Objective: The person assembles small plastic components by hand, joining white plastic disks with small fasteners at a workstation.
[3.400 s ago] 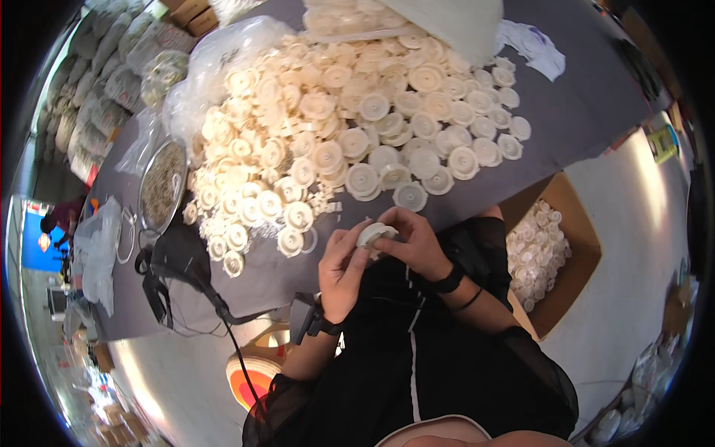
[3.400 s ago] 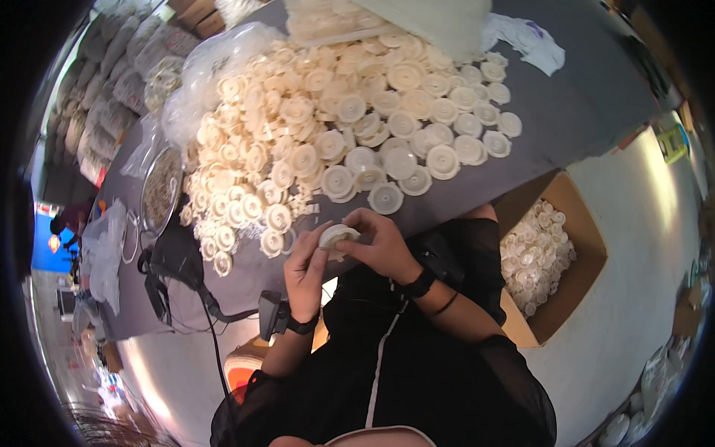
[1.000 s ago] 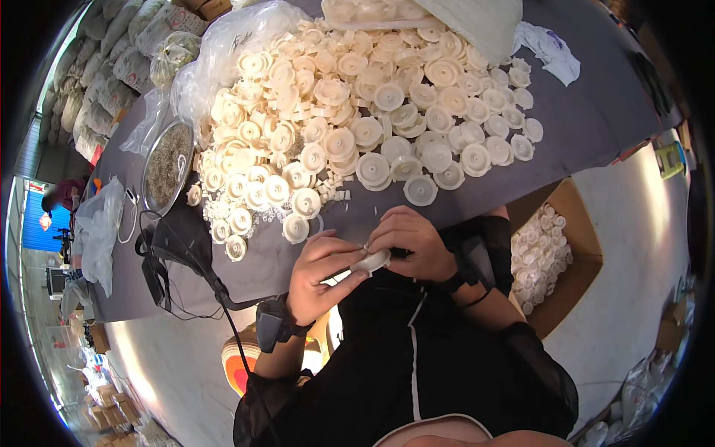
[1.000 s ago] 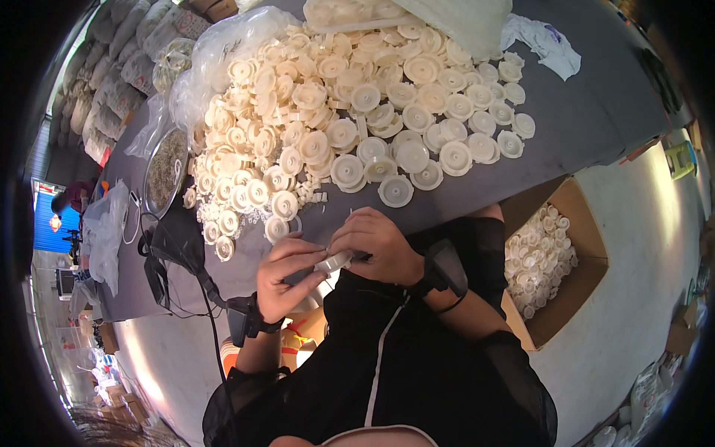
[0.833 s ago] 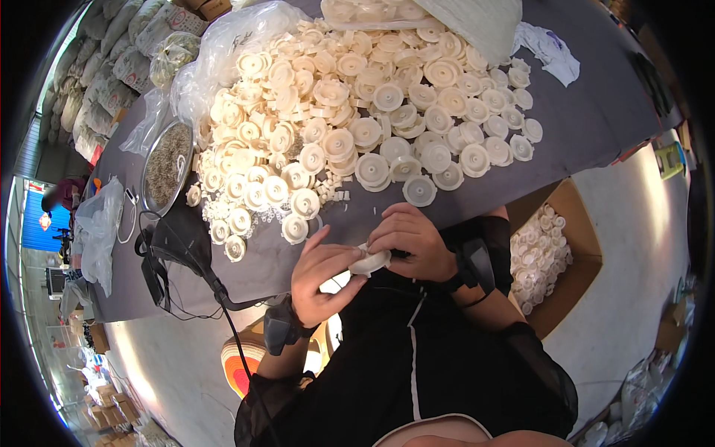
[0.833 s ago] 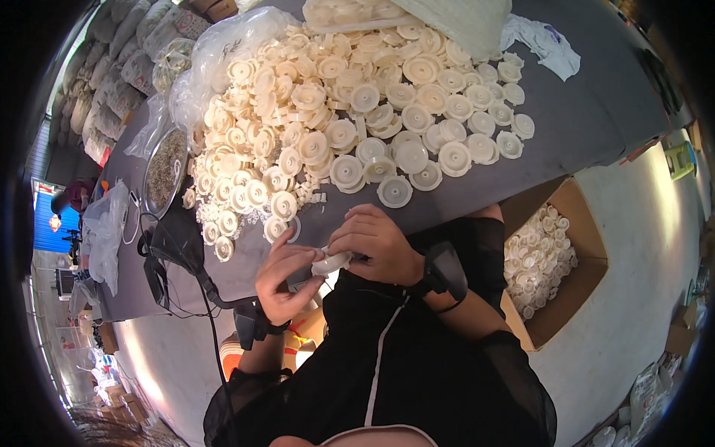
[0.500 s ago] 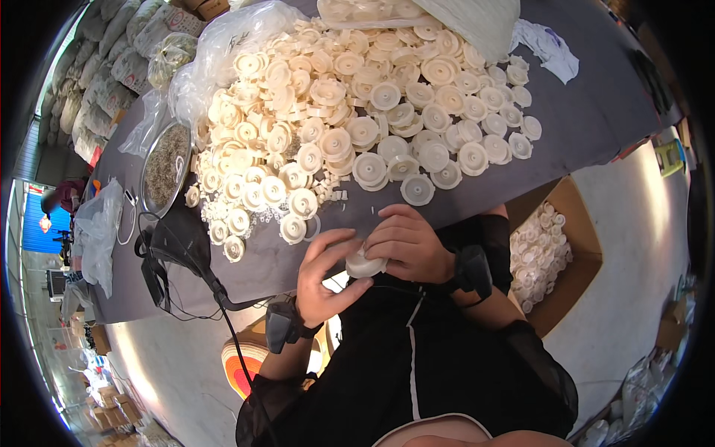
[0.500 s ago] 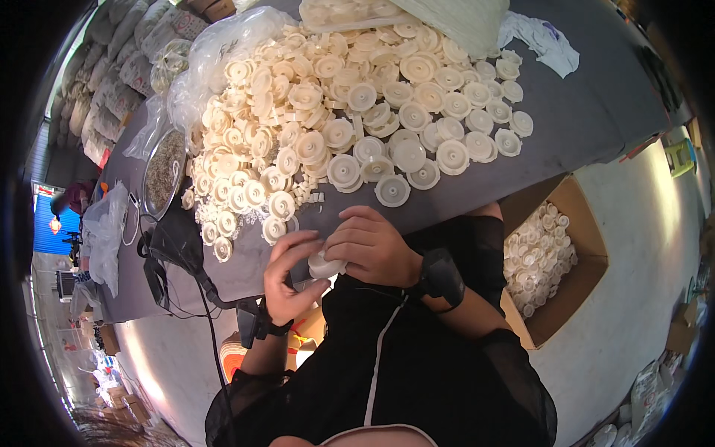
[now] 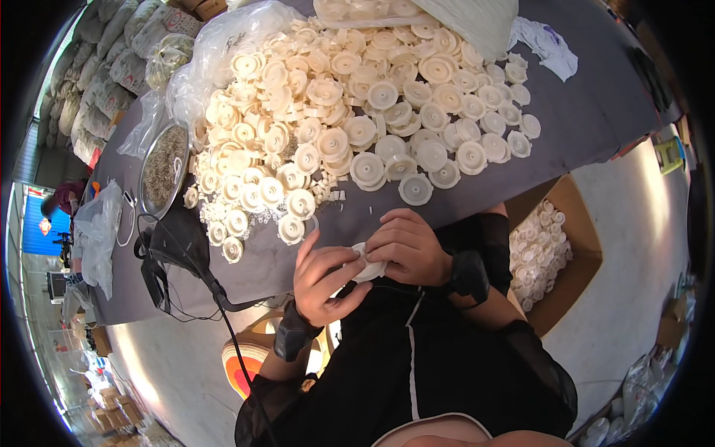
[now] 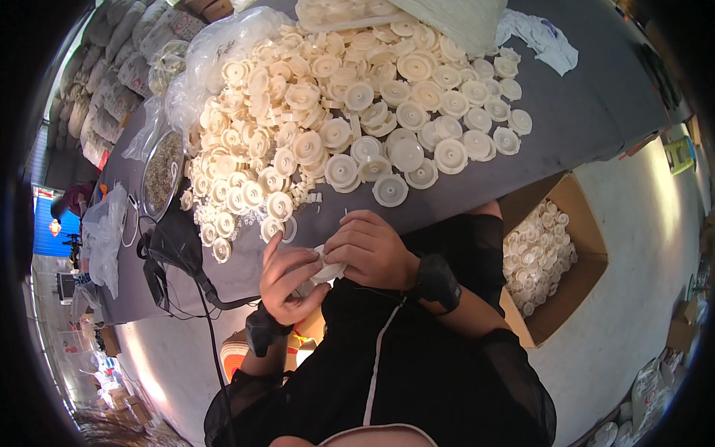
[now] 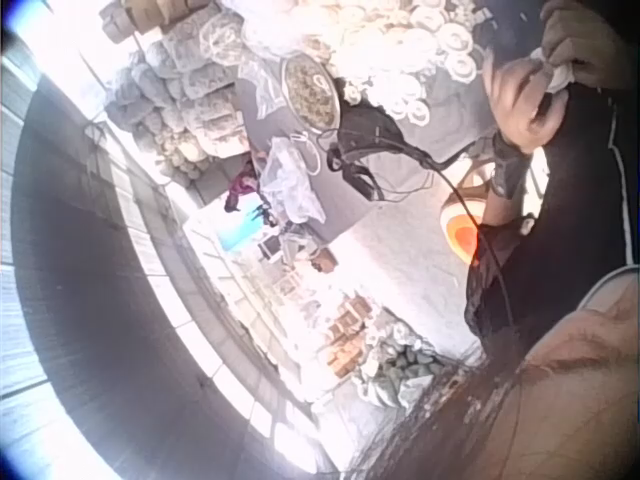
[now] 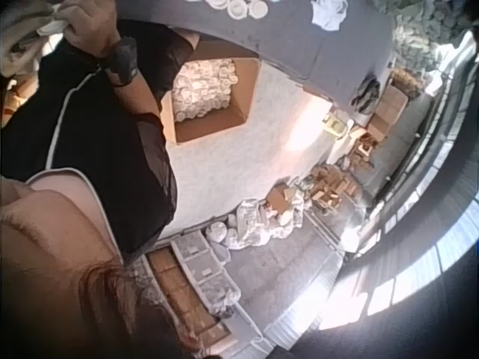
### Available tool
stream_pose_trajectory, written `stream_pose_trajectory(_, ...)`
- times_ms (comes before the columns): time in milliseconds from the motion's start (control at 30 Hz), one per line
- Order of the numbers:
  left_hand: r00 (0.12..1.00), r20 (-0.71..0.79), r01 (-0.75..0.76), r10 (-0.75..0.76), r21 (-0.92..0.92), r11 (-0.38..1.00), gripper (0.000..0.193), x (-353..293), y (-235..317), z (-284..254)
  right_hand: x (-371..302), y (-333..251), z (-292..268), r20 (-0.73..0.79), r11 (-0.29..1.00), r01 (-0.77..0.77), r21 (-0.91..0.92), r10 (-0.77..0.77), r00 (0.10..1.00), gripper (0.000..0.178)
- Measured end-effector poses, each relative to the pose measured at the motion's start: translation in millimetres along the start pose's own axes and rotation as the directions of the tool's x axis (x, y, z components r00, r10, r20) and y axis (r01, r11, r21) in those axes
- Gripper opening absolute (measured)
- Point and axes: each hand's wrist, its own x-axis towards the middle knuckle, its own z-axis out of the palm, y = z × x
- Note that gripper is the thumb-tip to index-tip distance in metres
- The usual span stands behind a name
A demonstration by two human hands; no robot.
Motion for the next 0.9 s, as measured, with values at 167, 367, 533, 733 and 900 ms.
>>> stream_pose_trajectory(167, 0.993, -0.049, -0.102, 0.104, 0.057, 0.993, 0.032, -4, 1, 6, -1, 0, 1, -0.025, 1.000, 0.007, 0.002, -0.007, 1.000, 0.028)
stream_pose_trajectory(367, 0.994, -0.114, -0.001, -0.004, -0.041, 0.999, 0.033, -2, 1, 11, 0, -1, 3, -0.001, 1.000, 0.017, 0.011, -0.017, 1.000, 0.029)
stream_pose_trajectory(533, 0.992, -0.123, -0.039, 0.033, -0.044, 0.998, 0.033, -3, -2, 12, -2, 4, 4, 0.046, 0.996, 0.043, 0.072, -0.046, 0.998, 0.027)
stream_pose_trajectory(733, 0.975, -0.221, -0.060, 0.030, -0.133, 0.989, 0.037, -13, -7, 21, 0, -1, 3, 0.036, 0.999, 0.037, 0.035, -0.038, 0.999, 0.027)
stream_pose_trajectory(900, 0.973, -0.187, 0.093, -0.138, -0.231, 0.968, 0.037, -11, -1, 18, 3, -1, 5, 0.021, 0.998, 0.031, 0.051, -0.032, 0.999, 0.030)
